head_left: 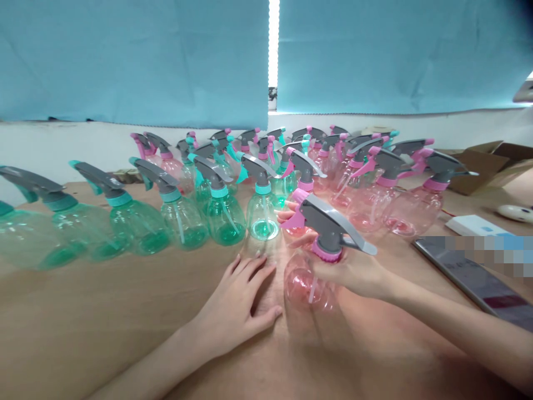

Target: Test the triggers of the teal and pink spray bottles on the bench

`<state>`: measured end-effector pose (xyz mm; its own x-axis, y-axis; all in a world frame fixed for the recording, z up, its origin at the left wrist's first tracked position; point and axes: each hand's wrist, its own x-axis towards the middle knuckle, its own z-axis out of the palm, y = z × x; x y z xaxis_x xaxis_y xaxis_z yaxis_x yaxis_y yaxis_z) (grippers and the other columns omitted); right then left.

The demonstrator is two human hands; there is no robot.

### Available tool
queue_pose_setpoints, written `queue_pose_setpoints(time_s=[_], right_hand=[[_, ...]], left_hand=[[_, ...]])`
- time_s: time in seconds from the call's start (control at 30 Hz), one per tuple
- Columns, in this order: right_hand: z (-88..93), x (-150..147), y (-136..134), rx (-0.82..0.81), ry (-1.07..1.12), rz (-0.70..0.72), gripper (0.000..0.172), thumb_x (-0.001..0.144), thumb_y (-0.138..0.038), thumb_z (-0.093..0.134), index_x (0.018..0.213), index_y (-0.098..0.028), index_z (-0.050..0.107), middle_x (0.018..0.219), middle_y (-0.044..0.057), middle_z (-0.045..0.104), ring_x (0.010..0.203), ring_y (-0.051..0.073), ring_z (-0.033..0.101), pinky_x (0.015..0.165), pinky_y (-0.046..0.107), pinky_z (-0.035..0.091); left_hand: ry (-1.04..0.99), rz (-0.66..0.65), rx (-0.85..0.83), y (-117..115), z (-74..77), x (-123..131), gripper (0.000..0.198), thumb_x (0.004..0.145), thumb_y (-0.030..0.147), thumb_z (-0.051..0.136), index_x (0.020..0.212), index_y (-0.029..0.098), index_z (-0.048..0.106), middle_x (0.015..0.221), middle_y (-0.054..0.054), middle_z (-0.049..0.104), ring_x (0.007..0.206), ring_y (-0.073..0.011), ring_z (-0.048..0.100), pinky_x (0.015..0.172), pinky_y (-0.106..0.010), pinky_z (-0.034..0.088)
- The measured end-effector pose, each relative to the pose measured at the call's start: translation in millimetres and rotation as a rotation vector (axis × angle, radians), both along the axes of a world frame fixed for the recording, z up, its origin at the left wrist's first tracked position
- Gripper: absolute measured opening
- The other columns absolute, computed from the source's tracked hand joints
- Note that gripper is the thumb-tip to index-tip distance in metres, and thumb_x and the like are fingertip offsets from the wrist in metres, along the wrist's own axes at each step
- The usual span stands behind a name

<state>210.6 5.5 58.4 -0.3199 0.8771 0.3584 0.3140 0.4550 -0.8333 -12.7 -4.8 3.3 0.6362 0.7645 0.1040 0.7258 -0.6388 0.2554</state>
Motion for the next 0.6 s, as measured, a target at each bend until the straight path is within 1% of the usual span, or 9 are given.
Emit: queue_pose_setpoints(time_s=[0.1, 0.17, 0.3, 0.43, 0.5, 0.6], right_hand=[[0.8, 1.9, -1.6, -0.141, -0.017, -0.009, 0.007, 0.069, -0.022, 0.055, 0.064, -0.023, 0.051, 0.064, -0.002, 0.054, 0.062, 0.014, 0.054, 0.054, 0.027, 0.049], [1.7, 2.8, -1.8, -0.16, -0.039, -0.022, 0.007, 0.068, -0.023, 0.053, 0.063, -0.023, 0.048, 0.063, -0.001, 0.051, 0.061, 0.014, 0.052, 0.053, 0.027, 0.047], [3.1, 2.8, -0.8, -0.105, -0.049, -0.023, 0.011, 0.067, -0.021, 0.049, 0.06, -0.023, 0.04, 0.059, -0.003, 0.044, 0.057, 0.012, 0.045, 0.051, 0.026, 0.043], [4.7, 1.5, -1.3, -0.074, -0.028, 0.007, 0.018, 0.066, -0.017, 0.045, 0.056, -0.023, 0.03, 0.055, -0.006, 0.033, 0.05, 0.008, 0.033, 0.046, 0.022, 0.037], [6.6, 0.7, -2.4, -0.04, -0.014, 0.012, 0.019, 0.066, -0.016, 0.044, 0.056, -0.023, 0.029, 0.054, -0.007, 0.031, 0.048, 0.007, 0.028, 0.044, 0.021, 0.035], [9.3, 0.3, -3.0, 0.008, -0.002, 0.007, 0.019, 0.065, -0.016, 0.044, 0.055, -0.023, 0.03, 0.052, -0.007, 0.031, 0.047, 0.007, 0.028, 0.043, 0.021, 0.035]], left_hand=[[-0.002, -0.004, 0.002, 0.3, -0.6, 0.1, 0.061, 0.088, 0.047, 0.057, 0.14, 0.019, 0.042, 0.145, -0.013, 0.045, 0.135, -0.0315, 0.037, 0.112, -0.056, 0.023], [-0.012, -0.006, 0.008, 0.5, -1.2, 0.2, 0.061, 0.088, 0.047, 0.057, 0.14, 0.019, 0.043, 0.145, -0.012, 0.046, 0.134, -0.0317, 0.038, 0.112, -0.055, 0.023], [-0.028, -0.01, 0.015, 0.7, -1.8, -0.3, 0.061, 0.088, 0.047, 0.058, 0.14, 0.02, 0.043, 0.144, -0.012, 0.047, 0.134, -0.0315, 0.039, 0.112, -0.055, 0.023], [-0.017, -0.012, 0.016, 0.7, -1.5, -1.0, 0.061, 0.088, 0.047, 0.057, 0.14, 0.018, 0.043, 0.145, -0.013, 0.045, 0.134, -0.0314, 0.038, 0.112, -0.055, 0.023], [-0.012, -0.012, 0.015, 0.5, -1.4, -1.0, 0.061, 0.088, 0.046, 0.057, 0.14, 0.017, 0.043, 0.145, -0.013, 0.045, 0.135, -0.0315, 0.037, 0.112, -0.055, 0.023], [-0.012, -0.012, 0.015, 0.3, -1.3, -0.6, 0.061, 0.088, 0.046, 0.057, 0.14, 0.017, 0.042, 0.145, -0.013, 0.045, 0.135, -0.0313, 0.037, 0.113, -0.055, 0.023]])
